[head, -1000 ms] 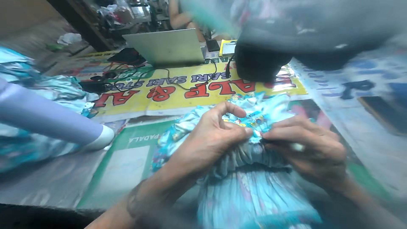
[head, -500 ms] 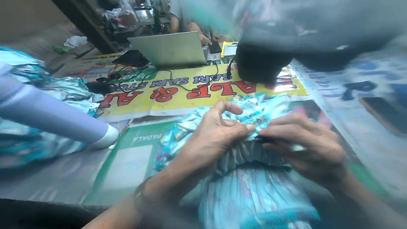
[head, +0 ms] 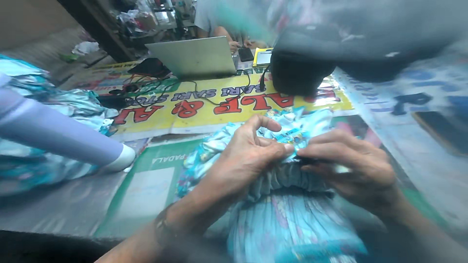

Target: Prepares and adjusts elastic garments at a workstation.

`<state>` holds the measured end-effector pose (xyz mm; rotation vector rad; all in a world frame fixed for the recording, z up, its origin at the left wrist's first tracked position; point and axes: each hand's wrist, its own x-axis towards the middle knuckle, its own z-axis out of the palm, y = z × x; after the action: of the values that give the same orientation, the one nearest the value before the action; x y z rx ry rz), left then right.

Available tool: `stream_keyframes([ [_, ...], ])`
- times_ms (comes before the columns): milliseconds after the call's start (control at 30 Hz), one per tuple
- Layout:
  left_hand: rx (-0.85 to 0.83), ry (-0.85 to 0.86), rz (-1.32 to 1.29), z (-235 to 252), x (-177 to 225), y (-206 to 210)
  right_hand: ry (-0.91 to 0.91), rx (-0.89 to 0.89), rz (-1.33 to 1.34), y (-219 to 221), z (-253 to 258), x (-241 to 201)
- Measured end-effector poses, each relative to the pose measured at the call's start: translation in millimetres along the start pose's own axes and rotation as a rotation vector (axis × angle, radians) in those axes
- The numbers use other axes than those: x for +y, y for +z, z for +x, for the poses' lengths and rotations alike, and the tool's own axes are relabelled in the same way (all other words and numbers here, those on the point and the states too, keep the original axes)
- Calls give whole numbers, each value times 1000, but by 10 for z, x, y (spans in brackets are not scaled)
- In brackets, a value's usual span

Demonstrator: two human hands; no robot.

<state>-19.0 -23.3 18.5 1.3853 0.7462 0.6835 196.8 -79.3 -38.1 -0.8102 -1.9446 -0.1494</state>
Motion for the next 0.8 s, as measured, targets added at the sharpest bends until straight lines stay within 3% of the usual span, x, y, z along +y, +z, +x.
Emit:
stream_keyframes([
  [800,8,24,75,-64,40,40,-40,-13,-182,-26,0,-126],
])
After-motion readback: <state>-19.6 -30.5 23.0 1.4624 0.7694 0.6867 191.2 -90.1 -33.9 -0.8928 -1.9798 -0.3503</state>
